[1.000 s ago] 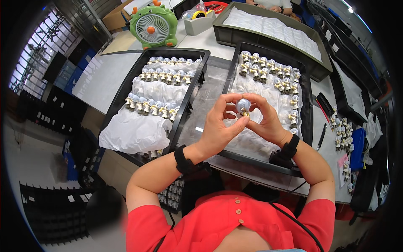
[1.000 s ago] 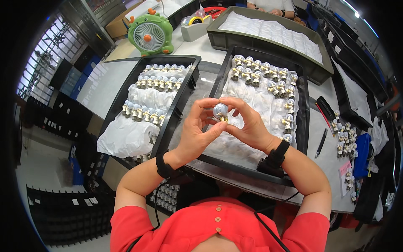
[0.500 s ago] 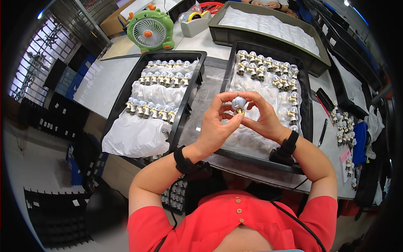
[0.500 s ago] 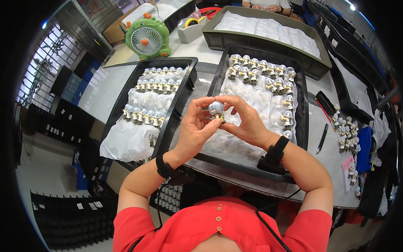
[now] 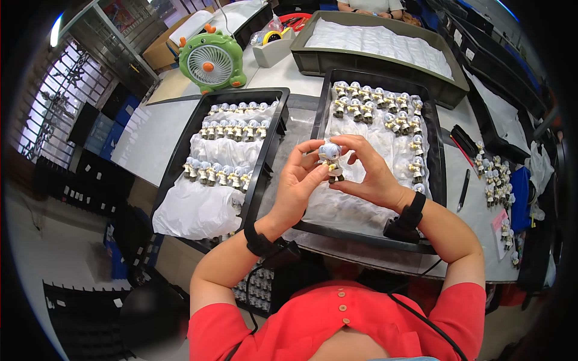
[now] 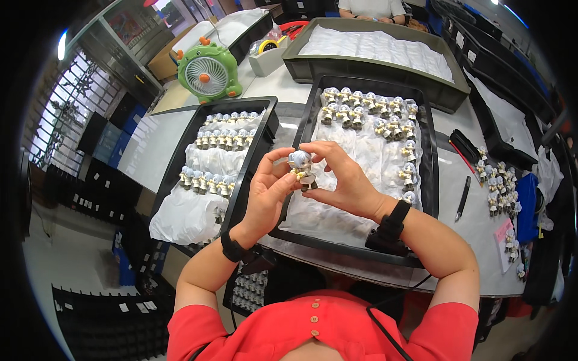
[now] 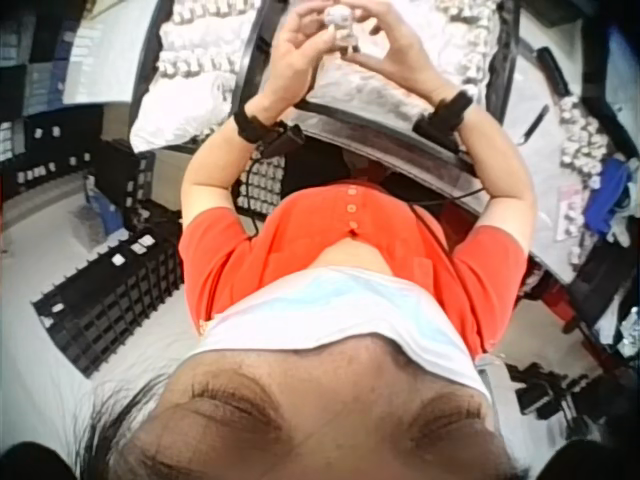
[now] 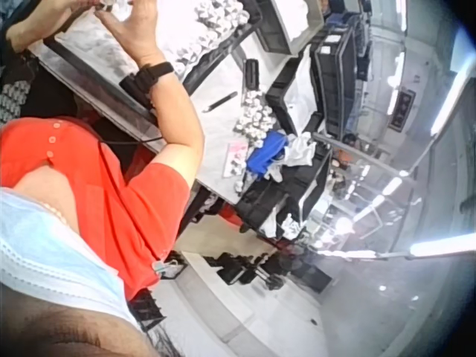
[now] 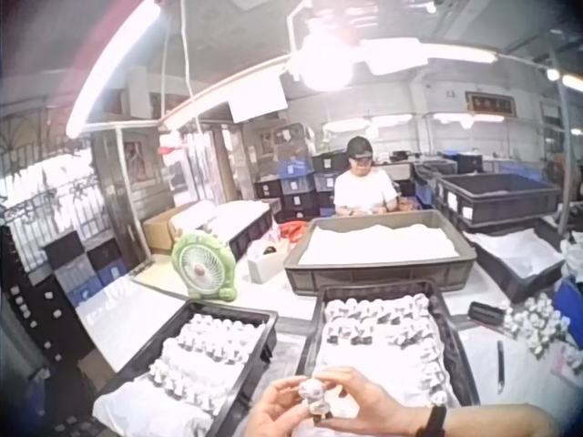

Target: The person assembles small figurines by hand, picking up individual pieces from a tray, attaching parts, and placing the completed figures into a second tray. The process is repeated for multiple units.

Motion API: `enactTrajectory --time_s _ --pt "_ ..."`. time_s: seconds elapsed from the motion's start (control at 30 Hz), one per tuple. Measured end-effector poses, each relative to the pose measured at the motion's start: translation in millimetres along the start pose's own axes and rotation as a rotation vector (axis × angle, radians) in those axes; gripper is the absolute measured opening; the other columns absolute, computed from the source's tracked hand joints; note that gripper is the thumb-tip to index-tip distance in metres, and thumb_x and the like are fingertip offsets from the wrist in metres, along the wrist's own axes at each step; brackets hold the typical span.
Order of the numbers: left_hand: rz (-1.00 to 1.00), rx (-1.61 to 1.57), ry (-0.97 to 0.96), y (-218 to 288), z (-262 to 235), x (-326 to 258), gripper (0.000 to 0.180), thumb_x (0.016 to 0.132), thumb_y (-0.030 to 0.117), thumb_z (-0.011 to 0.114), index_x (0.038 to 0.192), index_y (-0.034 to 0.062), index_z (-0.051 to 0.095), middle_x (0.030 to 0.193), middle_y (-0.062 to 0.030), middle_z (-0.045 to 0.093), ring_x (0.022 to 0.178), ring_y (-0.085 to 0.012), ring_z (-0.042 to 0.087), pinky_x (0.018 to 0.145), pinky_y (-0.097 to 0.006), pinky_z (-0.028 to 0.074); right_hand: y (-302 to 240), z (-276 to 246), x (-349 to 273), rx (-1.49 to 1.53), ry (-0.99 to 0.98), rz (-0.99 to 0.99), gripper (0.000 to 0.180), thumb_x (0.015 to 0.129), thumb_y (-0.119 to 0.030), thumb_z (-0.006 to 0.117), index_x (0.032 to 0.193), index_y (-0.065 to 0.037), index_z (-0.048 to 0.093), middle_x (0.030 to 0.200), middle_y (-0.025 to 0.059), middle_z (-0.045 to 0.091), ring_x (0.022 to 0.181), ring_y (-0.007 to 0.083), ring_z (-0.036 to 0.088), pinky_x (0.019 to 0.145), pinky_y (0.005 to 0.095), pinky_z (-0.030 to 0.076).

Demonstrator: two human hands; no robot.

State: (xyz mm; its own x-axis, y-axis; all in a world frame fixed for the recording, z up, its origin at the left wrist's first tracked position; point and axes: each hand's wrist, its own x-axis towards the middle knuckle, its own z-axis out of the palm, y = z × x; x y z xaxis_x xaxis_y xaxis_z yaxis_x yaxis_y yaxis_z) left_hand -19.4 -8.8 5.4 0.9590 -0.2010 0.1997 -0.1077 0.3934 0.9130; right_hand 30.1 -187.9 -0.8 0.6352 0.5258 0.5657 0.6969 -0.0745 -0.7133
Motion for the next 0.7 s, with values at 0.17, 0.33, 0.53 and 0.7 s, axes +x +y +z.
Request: enactTrajectory --time_s 0.17,0.33,0.53,0.7 --pt "0.033 0.016 -0.029 -2.8 -1.3 1.3 0.047 0.089 0.006 0.057 0.131 0.0040 0.035 0.124 -0.0137 0.051 0.106 -0.0166 0.054 0.090 -0.031 0.046 0.1 -1.4 1.2 0.007 -0.007 0.010 0.073 0.064 -0.007 0.080 0.128 -0.014 0.045 0.120 0.0047 0.049 0.098 0.0172 0.053 0.075 0.0291 0.046" --pt "0.088 0.101 -0.080 -3.8 2.1 0.4 0.053 0.086 0.003 0.060 0.132 0.0043 0.034 0.126 -0.0128 0.048 0.107 -0.0160 0.053 0.090 -0.030 0.046 2.5 -1.5 1.0 0.007 0.004 -0.037 0.071 0.065 -0.007 0.079 0.127 -0.015 0.046 0.120 0.0036 0.050 0.097 0.0168 0.053 0.074 0.0288 0.046" --pt "0.113 0.124 -0.075 -5.5 0.9 0.5 0.048 0.090 0.005 0.056 0.133 0.0048 0.035 0.124 -0.0110 0.049 0.105 -0.0145 0.053 0.089 -0.029 0.046 2.3 -2.5 1.2 0.034 -0.004 -0.011 0.071 0.064 -0.006 0.079 0.127 -0.016 0.047 0.120 0.0032 0.050 0.097 0.0164 0.053 0.075 0.0287 0.045" --pt "0.080 0.083 -0.062 -4.6 -1.6 1.3 0.041 0.094 0.010 0.051 0.132 0.0045 0.038 0.120 -0.0106 0.053 0.103 -0.0136 0.054 0.087 -0.029 0.046 1.8 -3.8 1.2 0.041 -0.027 0.011 0.074 0.062 -0.003 0.081 0.127 -0.014 0.047 0.121 0.0050 0.050 0.097 0.0163 0.051 0.075 0.0278 0.044"
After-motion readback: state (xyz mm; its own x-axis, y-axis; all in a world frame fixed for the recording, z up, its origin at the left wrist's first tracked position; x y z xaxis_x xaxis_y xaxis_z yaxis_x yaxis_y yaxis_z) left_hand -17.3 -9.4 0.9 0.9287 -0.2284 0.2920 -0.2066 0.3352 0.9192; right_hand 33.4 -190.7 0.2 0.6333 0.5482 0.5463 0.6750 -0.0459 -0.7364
